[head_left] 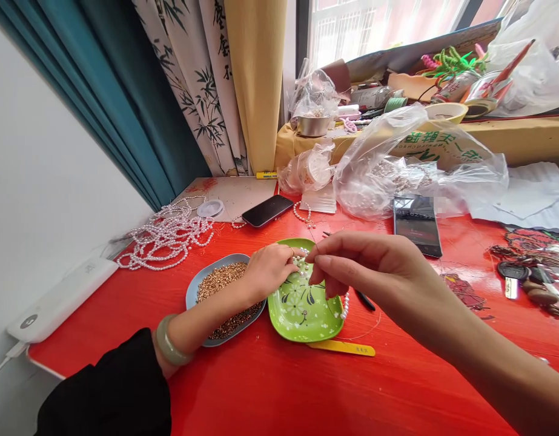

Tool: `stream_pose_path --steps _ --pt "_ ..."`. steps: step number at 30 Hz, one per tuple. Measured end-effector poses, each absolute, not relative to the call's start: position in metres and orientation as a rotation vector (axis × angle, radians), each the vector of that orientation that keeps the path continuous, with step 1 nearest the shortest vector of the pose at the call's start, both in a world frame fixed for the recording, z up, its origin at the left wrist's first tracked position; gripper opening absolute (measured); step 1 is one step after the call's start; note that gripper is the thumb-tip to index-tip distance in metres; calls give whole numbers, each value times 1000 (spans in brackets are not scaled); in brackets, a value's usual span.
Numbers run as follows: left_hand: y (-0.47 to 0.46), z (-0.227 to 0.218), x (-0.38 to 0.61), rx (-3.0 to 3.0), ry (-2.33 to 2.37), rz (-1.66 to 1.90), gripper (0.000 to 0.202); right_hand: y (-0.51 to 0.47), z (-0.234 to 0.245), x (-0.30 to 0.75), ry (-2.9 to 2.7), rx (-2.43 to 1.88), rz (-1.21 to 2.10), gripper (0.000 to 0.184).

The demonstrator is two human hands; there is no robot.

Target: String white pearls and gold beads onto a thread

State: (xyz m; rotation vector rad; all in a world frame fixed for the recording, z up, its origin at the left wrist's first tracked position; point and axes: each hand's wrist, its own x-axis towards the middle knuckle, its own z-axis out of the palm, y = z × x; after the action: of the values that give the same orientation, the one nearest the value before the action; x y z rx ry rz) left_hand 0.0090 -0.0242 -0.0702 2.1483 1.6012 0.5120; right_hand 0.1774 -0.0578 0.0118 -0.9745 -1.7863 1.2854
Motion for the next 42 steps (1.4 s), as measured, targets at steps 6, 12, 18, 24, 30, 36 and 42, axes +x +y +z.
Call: stream_pose_path --steps 6,12,18,24,30,36,42 --pt "-21 -65 11 2037 1596 531 14 -56 11 178 -1823 -972 1280 15" --pt "-16 -67 13 1853 1541 626 11 -56 11 179 -1817 -969 1314 14" --pt "-16 -60 7 1535 1282 875 5 -54 10 179 -1832 -988 1318 16" --pt "-36 -46 -9 1156 1077 1113 23 -54 7 177 -1840 -991 1348 18" --pt "-58 -42 -11 848 775 1163 14 -62 2 175 -1834 -1013 1433 17" --pt "-65 -39 -10 844 692 1189 8 -67 0 172 -1941 -1057 1400 18" --pt "-67 -40 -9 873 714 1211 11 -71 -1 167 -2002 -1078 1399 20"
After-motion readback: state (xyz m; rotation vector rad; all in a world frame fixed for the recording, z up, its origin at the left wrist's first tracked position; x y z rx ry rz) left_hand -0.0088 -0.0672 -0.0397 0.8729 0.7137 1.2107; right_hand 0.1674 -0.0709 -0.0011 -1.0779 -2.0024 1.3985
